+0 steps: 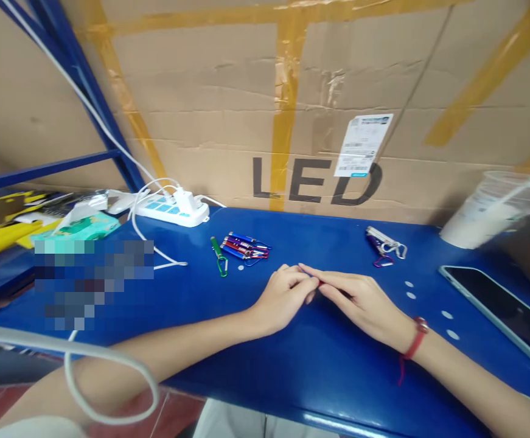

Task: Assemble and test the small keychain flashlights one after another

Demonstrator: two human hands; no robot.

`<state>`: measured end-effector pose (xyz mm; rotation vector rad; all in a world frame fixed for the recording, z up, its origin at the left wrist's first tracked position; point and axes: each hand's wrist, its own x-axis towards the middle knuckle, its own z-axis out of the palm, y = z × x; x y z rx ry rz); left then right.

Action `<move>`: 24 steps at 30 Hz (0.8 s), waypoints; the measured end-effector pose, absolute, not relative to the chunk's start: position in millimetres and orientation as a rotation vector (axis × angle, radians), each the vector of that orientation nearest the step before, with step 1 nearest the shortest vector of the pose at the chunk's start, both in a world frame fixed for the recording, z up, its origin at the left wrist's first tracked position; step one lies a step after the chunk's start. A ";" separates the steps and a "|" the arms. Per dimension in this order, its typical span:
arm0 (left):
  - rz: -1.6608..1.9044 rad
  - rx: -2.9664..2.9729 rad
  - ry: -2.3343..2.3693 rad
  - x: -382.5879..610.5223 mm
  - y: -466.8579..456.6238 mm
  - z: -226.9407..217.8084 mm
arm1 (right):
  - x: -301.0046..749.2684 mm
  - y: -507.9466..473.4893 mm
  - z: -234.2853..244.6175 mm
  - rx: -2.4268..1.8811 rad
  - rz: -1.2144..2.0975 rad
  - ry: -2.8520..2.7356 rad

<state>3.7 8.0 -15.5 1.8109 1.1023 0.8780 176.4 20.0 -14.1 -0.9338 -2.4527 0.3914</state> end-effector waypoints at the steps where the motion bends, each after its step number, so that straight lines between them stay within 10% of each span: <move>1: 0.867 1.821 1.101 3.2 7.2 -14.4 | 177.4 20.7 -14.5 -0.927 0.355 -2.464; 24: 0.967 1.547 0.966 -2.3 13.7 -18.5 | 177.8 26.4 -16.9 -1.045 0.173 -2.515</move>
